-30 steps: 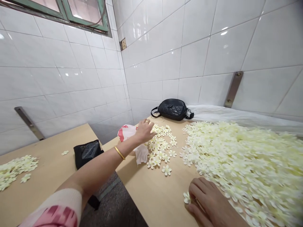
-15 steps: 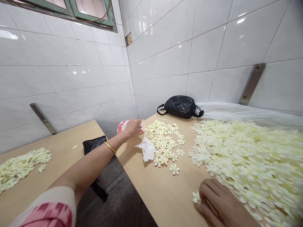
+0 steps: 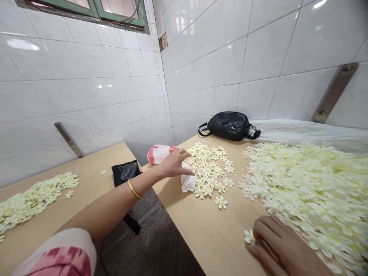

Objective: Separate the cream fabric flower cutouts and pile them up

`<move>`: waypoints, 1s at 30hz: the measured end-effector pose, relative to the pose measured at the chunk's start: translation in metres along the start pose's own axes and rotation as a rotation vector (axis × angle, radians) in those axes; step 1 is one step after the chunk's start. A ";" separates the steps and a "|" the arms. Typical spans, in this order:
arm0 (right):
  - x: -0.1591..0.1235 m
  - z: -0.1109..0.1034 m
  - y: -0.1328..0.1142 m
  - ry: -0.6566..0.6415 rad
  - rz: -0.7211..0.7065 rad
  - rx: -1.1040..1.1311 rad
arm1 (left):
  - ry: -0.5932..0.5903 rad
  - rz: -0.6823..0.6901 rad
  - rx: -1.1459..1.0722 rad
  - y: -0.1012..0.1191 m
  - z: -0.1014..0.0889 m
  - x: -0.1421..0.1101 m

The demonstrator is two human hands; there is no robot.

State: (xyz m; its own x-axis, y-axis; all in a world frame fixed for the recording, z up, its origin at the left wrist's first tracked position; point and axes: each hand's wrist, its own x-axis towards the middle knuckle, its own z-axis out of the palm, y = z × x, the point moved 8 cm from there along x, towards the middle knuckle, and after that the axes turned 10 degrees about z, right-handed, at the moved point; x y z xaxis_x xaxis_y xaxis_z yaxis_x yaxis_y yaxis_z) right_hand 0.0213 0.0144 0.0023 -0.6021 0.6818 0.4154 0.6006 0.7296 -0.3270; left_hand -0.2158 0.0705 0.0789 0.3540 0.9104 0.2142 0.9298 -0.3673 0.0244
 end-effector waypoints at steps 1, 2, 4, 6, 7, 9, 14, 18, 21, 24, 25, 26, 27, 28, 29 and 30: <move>0.000 0.000 0.000 0.003 0.005 -0.004 | -0.025 0.037 -0.043 0.008 0.008 -0.005; 0.001 -0.001 0.000 0.001 0.003 -0.007 | -0.052 0.052 -0.071 0.013 0.017 -0.009; 0.002 -0.003 -0.002 -0.014 -0.007 -0.012 | -0.079 0.018 -0.077 0.015 0.032 -0.018; 0.003 -0.004 -0.004 -0.038 -0.016 -0.016 | -0.064 -0.024 -0.064 0.013 0.041 -0.024; 0.003 -0.004 -0.004 -0.048 -0.013 -0.018 | -0.050 -0.040 -0.058 0.012 0.042 -0.026; 0.003 -0.003 -0.004 -0.060 0.004 -0.020 | -0.026 -0.064 -0.044 0.009 0.039 -0.030; 0.002 -0.001 -0.004 -0.076 0.016 -0.005 | -0.004 -0.166 0.024 -0.007 0.022 -0.039; 0.004 -0.007 -0.006 -0.075 0.040 -0.037 | -0.095 -0.163 0.051 -0.010 0.022 -0.035; 0.007 -0.010 -0.008 -0.076 0.042 -0.076 | -0.089 -0.107 0.056 -0.001 0.012 -0.008; 0.010 -0.010 -0.007 -0.062 0.048 -0.101 | -0.009 -0.017 0.048 0.014 -0.001 0.041; 0.010 -0.010 -0.005 -0.050 0.052 -0.101 | 0.007 0.010 0.042 0.017 -0.001 0.061; 0.009 -0.009 -0.002 -0.038 0.055 -0.100 | 0.008 0.021 0.039 0.019 0.002 0.081; 0.009 -0.008 0.001 -0.021 0.055 -0.099 | -0.012 0.004 0.037 0.017 0.008 0.101; 0.008 -0.006 0.003 -0.006 0.047 -0.099 | -0.026 -0.005 0.032 0.015 0.016 0.120; 0.007 -0.003 0.006 0.007 0.030 -0.103 | -0.035 -0.013 0.029 0.012 0.025 0.138; 0.006 0.000 0.008 0.017 0.005 -0.113 | -0.049 -0.022 0.026 0.009 0.036 0.153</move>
State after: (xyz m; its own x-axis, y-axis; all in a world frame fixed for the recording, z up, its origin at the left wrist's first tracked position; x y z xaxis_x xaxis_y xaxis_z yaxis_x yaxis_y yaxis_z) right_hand 0.0223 0.0245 0.0023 -0.5906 0.6838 0.4284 0.6596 0.7150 -0.2319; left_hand -0.1496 0.2133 0.0769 0.3378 0.9265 0.1657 0.9393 -0.3430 0.0032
